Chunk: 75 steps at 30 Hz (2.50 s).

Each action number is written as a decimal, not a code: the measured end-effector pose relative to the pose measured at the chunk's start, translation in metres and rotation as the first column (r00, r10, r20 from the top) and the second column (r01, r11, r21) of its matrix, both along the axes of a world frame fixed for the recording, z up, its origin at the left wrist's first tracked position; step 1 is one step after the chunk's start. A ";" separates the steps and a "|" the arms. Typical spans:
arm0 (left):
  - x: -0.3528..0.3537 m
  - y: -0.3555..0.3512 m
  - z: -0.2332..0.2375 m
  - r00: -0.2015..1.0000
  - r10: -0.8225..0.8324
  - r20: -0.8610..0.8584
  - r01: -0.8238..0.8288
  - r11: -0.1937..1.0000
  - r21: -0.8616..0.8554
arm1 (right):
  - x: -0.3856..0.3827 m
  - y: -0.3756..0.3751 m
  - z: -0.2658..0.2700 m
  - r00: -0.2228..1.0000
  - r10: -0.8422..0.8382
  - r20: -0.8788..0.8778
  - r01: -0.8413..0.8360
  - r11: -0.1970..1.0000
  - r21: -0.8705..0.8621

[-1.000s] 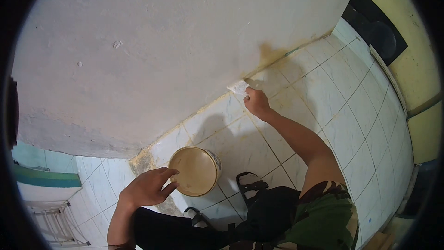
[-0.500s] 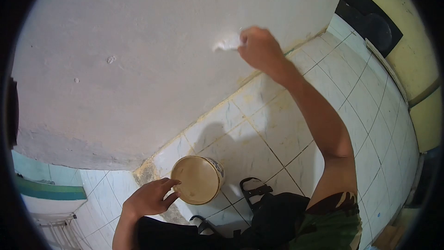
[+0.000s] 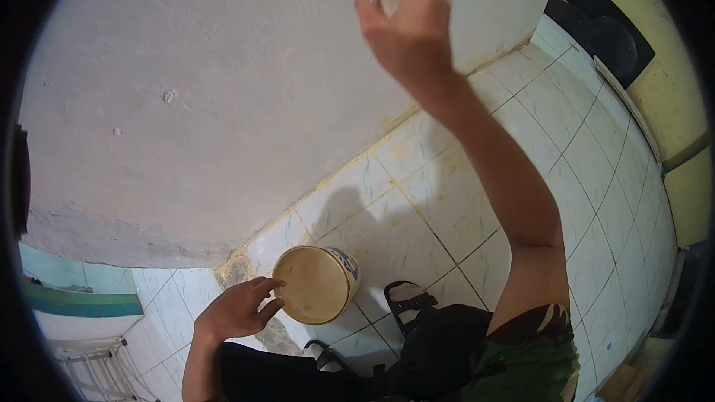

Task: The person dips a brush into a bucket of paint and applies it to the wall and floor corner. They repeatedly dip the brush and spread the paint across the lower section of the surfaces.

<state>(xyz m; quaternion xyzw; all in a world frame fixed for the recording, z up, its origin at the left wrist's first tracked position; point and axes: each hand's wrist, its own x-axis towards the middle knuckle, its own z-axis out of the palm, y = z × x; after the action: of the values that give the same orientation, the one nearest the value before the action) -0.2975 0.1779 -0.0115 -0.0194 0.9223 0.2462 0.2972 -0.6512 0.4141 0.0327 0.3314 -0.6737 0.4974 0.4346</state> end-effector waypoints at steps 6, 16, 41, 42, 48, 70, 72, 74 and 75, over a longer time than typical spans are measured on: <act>-0.004 -0.003 -0.004 1.000 0.002 0.004 -0.003 1.000 0.006 | -0.001 -0.026 -0.140 0.999 -0.046 -0.011 0.047 0.996 0.071; 0.002 -0.007 -0.004 1.000 -0.004 -0.030 0.006 0.999 0.044 | 0.045 0.024 -0.309 0.904 -0.080 0.420 -0.109 0.907 0.407; 0.007 -0.017 -0.003 0.997 -0.022 -0.068 0.025 0.999 0.046 | 0.007 0.018 -0.138 0.760 -0.309 0.572 -0.132 0.788 0.601; 0.007 -0.017 -0.003 0.996 -0.013 -0.087 0.017 0.999 0.042 | 0.012 0.020 -0.119 0.777 -0.279 0.564 -0.097 0.832 0.546; -0.008 -0.036 -0.013 0.921 0.384 -0.068 -0.371 0.916 0.149 | 0.041 0.020 -0.033 0.848 -0.139 0.512 -0.076 0.924 0.376; -0.003 -0.029 -0.209 0.235 0.268 0.934 -0.950 -0.142 0.280 | 0.124 -0.003 -0.028 0.656 -0.451 0.606 -0.379 0.498 0.780; -0.012 -0.022 -0.212 0.356 0.201 0.913 -0.912 -0.140 0.386 | 0.121 -0.010 -0.020 0.672 -0.419 0.611 -0.417 0.468 0.779; -0.021 -0.011 -0.210 0.367 0.225 0.902 -0.906 -0.135 0.402 | 0.127 -0.019 -0.007 0.675 -0.409 0.614 -0.448 0.435 0.781; -0.026 -0.007 -0.206 0.367 0.257 0.894 -0.901 -0.140 0.410 | 0.128 -0.024 -0.002 0.677 -0.388 0.625 -0.490 0.396 0.777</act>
<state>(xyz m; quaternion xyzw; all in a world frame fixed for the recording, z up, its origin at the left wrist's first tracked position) -0.3231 0.1707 -0.2174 -0.3595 0.3126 0.8169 0.3252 -0.5230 0.3905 0.0304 0.3059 -0.9293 0.1428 -0.1500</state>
